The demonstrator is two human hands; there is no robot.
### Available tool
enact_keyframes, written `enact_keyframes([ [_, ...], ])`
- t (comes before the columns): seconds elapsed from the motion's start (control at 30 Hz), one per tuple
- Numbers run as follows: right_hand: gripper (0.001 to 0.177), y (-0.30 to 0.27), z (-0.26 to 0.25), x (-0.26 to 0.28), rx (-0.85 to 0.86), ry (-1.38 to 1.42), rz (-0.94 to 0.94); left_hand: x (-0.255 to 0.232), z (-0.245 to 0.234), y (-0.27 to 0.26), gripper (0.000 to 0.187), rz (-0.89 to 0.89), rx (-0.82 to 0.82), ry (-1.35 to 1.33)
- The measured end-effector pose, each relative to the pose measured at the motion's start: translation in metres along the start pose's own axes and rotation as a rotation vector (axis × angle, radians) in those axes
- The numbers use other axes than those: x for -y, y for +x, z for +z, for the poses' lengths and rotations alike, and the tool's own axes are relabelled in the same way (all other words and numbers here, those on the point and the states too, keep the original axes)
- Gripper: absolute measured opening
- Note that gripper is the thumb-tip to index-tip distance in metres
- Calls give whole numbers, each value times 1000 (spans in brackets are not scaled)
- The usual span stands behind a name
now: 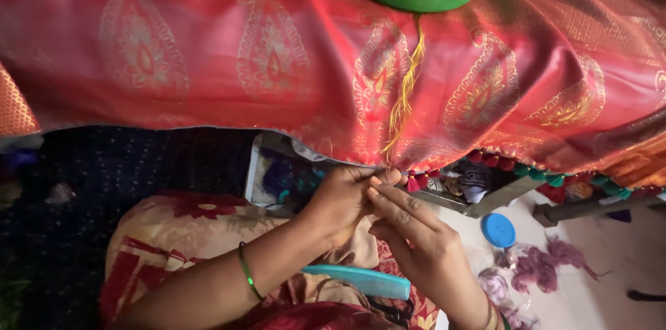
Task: The recorder is tying and trimming decorative tassels along the edge of a piece of red fabric.
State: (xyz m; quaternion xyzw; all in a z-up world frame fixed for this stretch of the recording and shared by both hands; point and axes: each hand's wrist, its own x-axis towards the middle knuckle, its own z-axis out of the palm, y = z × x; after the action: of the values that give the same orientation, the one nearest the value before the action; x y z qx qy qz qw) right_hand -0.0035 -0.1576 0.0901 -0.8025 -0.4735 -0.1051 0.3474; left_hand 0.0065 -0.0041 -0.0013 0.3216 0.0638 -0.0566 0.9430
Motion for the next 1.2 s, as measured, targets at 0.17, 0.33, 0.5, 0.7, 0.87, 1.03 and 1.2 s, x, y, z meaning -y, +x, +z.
enact_keyframes([
  [0.17, 53, 8, -14, -8, 41, 135, 21, -8, 3, -3, 18, 43, -9, 2],
  [0.33, 14, 69, -36, 2, -118, 102, 339, -12, 9, -10, 22, 184, -19, 409],
  [0.5, 12, 106, -48, 14, -115, 110, 408, -19, 9, -14, 24, 214, -18, 416],
  [0.7, 13, 103, -100, -1, -435, 261, 323, -26, -1, -13, 20, 255, -31, 338],
  [0.87, 25, 65, -102, -17, -529, -197, 365, -23, -17, -2, 23, -68, 73, -63],
  [1.03, 31, -47, -82, -79, -745, -553, 600, -19, -22, 2, 28, -230, 76, -137],
  [1.2, 13, -43, 1, -4, -489, -215, 239, -18, -22, 0, 30, -176, 70, -134],
])
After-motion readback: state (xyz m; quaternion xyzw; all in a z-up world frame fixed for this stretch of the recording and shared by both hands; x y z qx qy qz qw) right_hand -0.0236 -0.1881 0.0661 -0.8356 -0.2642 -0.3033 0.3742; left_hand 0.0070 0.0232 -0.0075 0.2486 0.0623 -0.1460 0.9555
